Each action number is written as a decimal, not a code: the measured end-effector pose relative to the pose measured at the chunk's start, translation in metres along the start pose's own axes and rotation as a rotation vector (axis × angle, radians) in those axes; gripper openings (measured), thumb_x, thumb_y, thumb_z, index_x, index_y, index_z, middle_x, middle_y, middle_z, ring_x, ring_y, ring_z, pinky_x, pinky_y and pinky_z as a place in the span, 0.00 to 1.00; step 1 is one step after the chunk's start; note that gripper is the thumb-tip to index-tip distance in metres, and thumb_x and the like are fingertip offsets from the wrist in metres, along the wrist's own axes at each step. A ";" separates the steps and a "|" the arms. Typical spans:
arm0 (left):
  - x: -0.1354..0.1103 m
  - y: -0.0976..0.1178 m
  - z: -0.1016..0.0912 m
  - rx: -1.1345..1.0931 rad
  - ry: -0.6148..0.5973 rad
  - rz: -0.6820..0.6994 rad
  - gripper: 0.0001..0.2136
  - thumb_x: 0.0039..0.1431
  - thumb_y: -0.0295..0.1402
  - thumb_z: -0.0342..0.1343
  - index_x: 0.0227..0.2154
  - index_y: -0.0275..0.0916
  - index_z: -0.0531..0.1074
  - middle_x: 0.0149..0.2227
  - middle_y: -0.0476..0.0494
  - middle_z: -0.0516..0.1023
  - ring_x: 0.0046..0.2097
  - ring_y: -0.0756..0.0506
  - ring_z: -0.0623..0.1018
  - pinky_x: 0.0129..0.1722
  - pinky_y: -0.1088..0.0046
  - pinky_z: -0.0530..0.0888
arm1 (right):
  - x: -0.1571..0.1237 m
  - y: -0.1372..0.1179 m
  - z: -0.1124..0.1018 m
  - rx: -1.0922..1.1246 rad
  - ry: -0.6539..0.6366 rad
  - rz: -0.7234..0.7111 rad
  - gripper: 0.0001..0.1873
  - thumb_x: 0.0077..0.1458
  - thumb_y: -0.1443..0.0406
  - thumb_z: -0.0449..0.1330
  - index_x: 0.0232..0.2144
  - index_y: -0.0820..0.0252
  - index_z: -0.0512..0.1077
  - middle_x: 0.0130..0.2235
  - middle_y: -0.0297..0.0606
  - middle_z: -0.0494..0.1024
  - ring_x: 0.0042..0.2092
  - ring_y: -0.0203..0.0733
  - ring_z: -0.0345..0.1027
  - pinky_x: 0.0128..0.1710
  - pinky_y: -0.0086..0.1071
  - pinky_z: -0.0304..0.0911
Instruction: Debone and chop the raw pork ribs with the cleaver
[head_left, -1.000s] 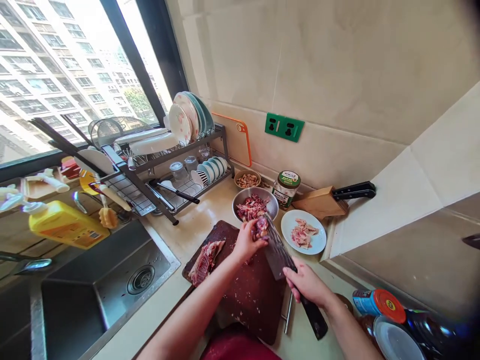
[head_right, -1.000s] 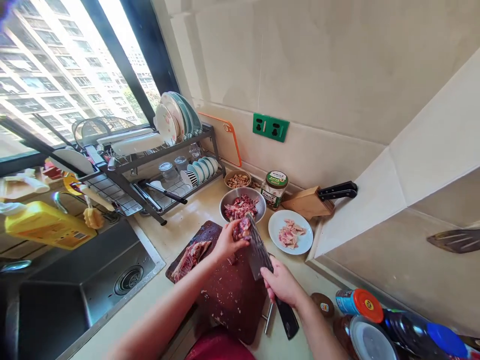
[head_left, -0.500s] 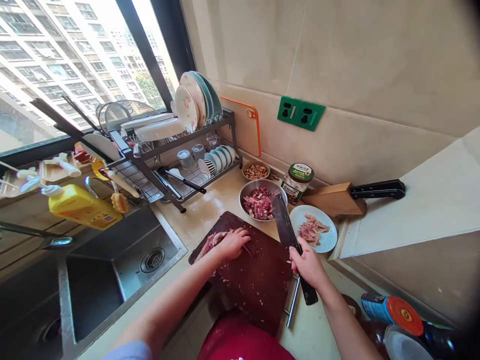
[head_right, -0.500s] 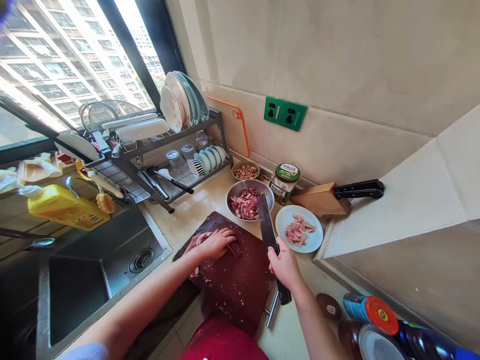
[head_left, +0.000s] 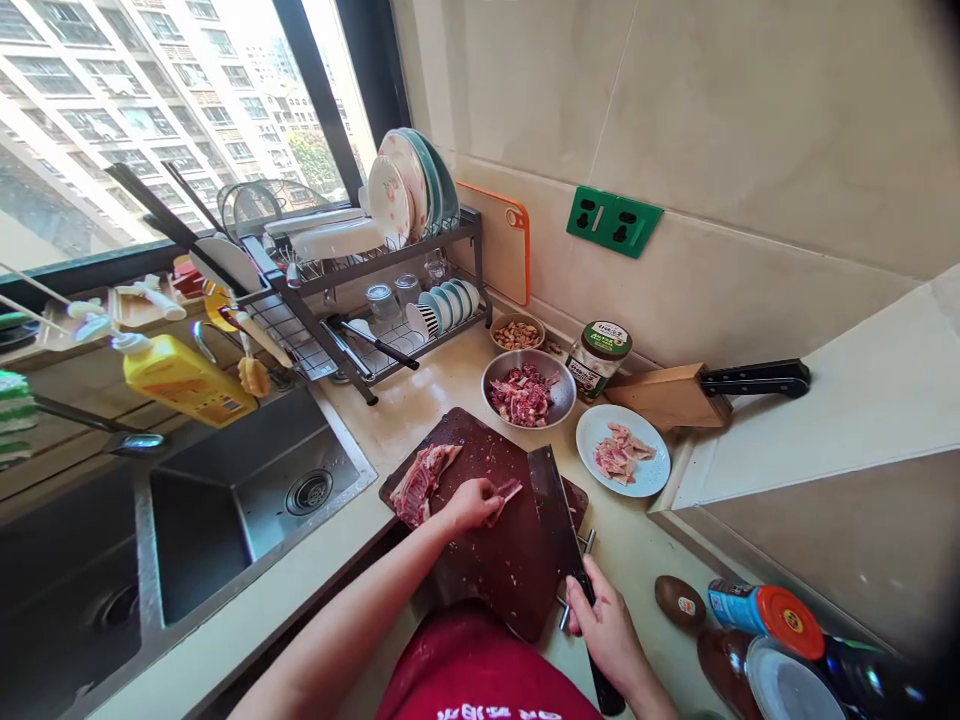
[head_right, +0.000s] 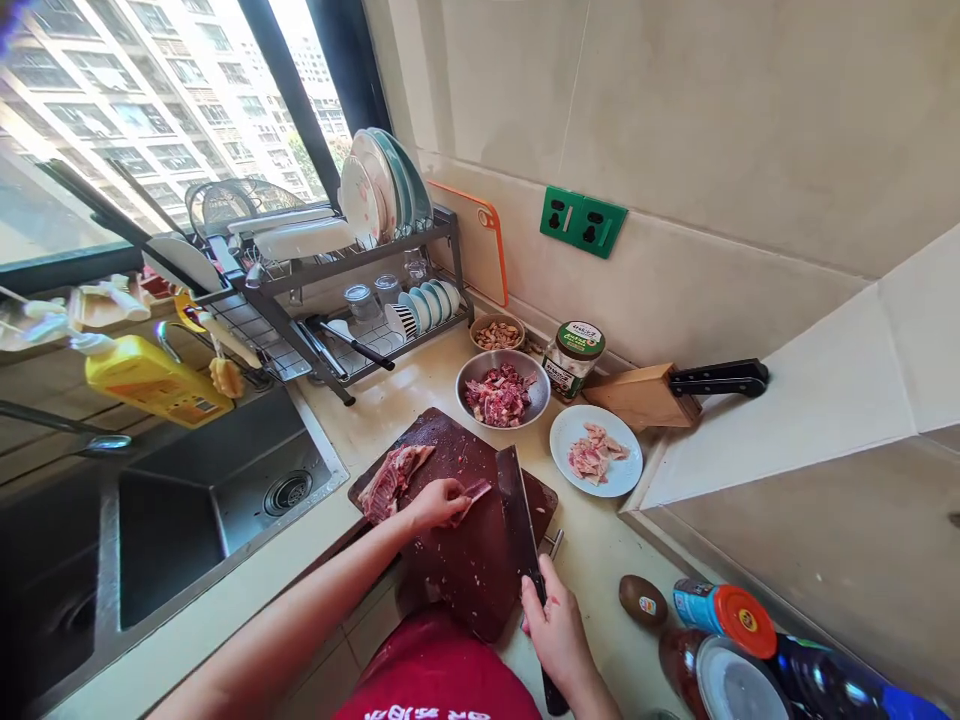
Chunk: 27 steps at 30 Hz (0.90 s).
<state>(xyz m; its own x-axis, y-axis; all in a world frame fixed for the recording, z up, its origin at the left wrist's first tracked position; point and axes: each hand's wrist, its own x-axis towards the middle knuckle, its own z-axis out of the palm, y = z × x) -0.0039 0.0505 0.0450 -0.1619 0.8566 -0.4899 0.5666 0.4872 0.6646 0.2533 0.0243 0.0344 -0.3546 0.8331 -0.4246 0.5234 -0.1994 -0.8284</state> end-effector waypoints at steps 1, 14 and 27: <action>-0.005 -0.001 0.005 0.076 0.090 0.008 0.09 0.52 0.36 0.51 0.32 0.36 0.69 0.30 0.44 0.73 0.31 0.46 0.74 0.32 0.72 0.69 | 0.000 -0.003 0.000 -0.065 0.007 -0.048 0.27 0.52 0.48 0.46 0.46 0.60 0.62 0.20 0.31 0.68 0.20 0.36 0.64 0.21 0.27 0.60; -0.032 -0.019 0.032 0.281 0.361 0.089 0.09 0.56 0.35 0.48 0.38 0.40 0.66 0.40 0.42 0.68 0.44 0.44 0.69 0.43 0.69 0.66 | 0.019 -0.088 0.020 -0.728 0.048 -0.325 0.13 0.60 0.65 0.39 0.40 0.61 0.61 0.35 0.47 0.74 0.36 0.44 0.70 0.33 0.32 0.60; -0.006 -0.011 0.043 0.433 0.382 0.156 0.09 0.51 0.24 0.47 0.36 0.40 0.64 0.40 0.42 0.69 0.44 0.44 0.68 0.45 0.68 0.65 | 0.031 -0.044 0.015 -0.749 -0.094 -0.181 0.07 0.57 0.70 0.44 0.36 0.60 0.60 0.30 0.40 0.76 0.32 0.38 0.70 0.27 0.26 0.52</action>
<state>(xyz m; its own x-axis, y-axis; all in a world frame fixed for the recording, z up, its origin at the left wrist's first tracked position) 0.0256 0.0323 0.0161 -0.2836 0.9521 -0.1141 0.8717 0.3055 0.3831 0.2074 0.0509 0.0526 -0.5313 0.7656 -0.3628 0.8232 0.3654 -0.4345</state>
